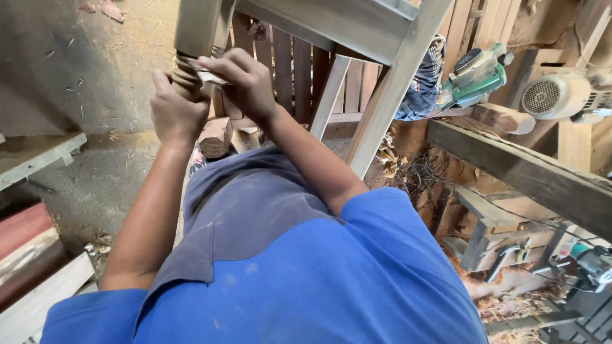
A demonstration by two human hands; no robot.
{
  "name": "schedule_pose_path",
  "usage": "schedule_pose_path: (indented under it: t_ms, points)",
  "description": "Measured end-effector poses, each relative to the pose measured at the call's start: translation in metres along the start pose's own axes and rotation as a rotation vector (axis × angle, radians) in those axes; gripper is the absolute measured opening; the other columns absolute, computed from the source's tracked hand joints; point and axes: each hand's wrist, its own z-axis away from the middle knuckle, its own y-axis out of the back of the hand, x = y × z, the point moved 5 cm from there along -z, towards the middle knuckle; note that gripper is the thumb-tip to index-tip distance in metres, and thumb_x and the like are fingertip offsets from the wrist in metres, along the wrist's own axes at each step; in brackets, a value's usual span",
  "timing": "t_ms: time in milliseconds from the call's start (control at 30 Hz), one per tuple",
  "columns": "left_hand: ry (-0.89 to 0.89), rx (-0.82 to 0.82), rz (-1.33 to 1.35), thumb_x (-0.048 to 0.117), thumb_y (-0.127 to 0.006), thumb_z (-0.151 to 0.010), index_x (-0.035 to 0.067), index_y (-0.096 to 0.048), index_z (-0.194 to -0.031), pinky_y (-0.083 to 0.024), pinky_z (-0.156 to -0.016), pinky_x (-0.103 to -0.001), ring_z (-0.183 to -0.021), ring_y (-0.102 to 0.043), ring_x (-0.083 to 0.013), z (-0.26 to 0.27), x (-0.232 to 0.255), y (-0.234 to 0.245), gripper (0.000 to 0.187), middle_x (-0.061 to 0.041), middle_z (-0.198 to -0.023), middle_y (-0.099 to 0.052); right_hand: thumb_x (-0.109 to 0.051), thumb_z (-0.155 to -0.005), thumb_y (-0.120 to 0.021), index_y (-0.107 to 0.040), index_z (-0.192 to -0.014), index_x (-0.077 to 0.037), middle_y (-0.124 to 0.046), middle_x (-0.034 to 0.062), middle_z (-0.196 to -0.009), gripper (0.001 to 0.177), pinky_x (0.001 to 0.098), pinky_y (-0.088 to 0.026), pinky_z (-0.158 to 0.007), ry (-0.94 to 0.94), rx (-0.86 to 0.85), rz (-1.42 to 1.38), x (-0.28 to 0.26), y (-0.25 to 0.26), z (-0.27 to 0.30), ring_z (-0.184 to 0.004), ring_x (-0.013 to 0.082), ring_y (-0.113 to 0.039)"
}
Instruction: The person sands a wooden chair using a sanding block. They smooth the chair's legs, frame, and seat slats, frequently repositioning the chair to access different surfaces.
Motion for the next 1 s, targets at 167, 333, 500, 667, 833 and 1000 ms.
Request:
schedule_pose_path:
  t_ms: [167,333,500,667,833,1000]
  points:
    - [0.022,-0.027,0.023,0.037,-0.077,-0.087,0.011,-0.045,-0.106,-0.05,-0.056,-0.056,-0.068,-0.068,-0.0434,0.005,0.009,0.007,0.045,-0.019,-0.083,-0.071,0.0,-0.092,-0.071,-0.067,-0.107,-0.016,-0.059,0.0,-0.09,0.022,0.0239,-0.051,-0.068,-0.015,0.0,-0.024,0.042,-0.013,0.023,-0.075,0.0133,-0.063]
    - [0.061,-0.076,0.043,0.04,-0.075,-0.093,0.011,-0.045,-0.108,-0.055,-0.053,-0.049,-0.065,-0.07,-0.0341,0.001,0.008,0.002,0.044,-0.016,-0.083,-0.071,-0.044,-0.102,-0.057,-0.07,-0.117,-0.014,-0.066,0.0042,-0.094,0.036,0.0246,-0.057,-0.074,-0.029,0.034,-0.127,0.021,-0.004,0.012,-0.082,0.0146,-0.07]
    - [0.052,-0.004,0.023,0.028,-0.078,-0.08,0.011,-0.051,-0.111,-0.056,-0.073,-0.062,-0.088,-0.071,-0.0508,0.011,0.003,0.003,0.045,-0.023,-0.086,-0.07,-0.029,-0.095,-0.064,-0.066,-0.091,-0.028,-0.055,-0.0054,-0.079,0.005,0.0318,-0.056,-0.062,0.053,0.058,0.252,0.037,-0.019,0.035,-0.066,0.0205,-0.064]
    - [0.047,-0.006,0.009,0.028,-0.077,-0.082,0.01,-0.05,-0.111,-0.055,-0.076,-0.062,-0.09,-0.071,-0.0512,0.0,0.018,0.008,0.043,-0.024,-0.088,-0.071,-0.031,-0.094,-0.067,-0.067,-0.099,-0.027,-0.056,-0.0003,-0.078,0.006,0.0392,-0.054,-0.057,0.017,0.112,0.187,0.042,-0.014,0.025,-0.064,0.0288,-0.064]
    - [0.037,0.0,0.031,0.028,-0.078,-0.083,0.012,-0.048,-0.111,-0.055,-0.073,-0.061,-0.089,-0.072,-0.0505,0.004,0.01,0.004,0.045,-0.023,-0.087,-0.071,-0.036,-0.096,-0.063,-0.069,-0.102,-0.03,-0.06,-0.005,-0.081,0.011,0.0351,-0.055,-0.057,0.029,0.144,0.105,0.042,-0.025,0.029,-0.065,0.0275,-0.065]
    - [0.059,-0.013,-0.011,0.029,-0.078,-0.083,0.013,-0.047,-0.109,-0.056,-0.075,-0.06,-0.088,-0.072,-0.0496,0.003,-0.005,-0.002,0.044,-0.021,-0.086,-0.071,-0.026,-0.095,-0.064,-0.067,-0.094,-0.029,-0.059,-0.005,-0.08,0.004,0.0349,-0.055,-0.058,0.04,0.152,0.171,0.0,-0.006,0.009,-0.065,0.0257,-0.065]
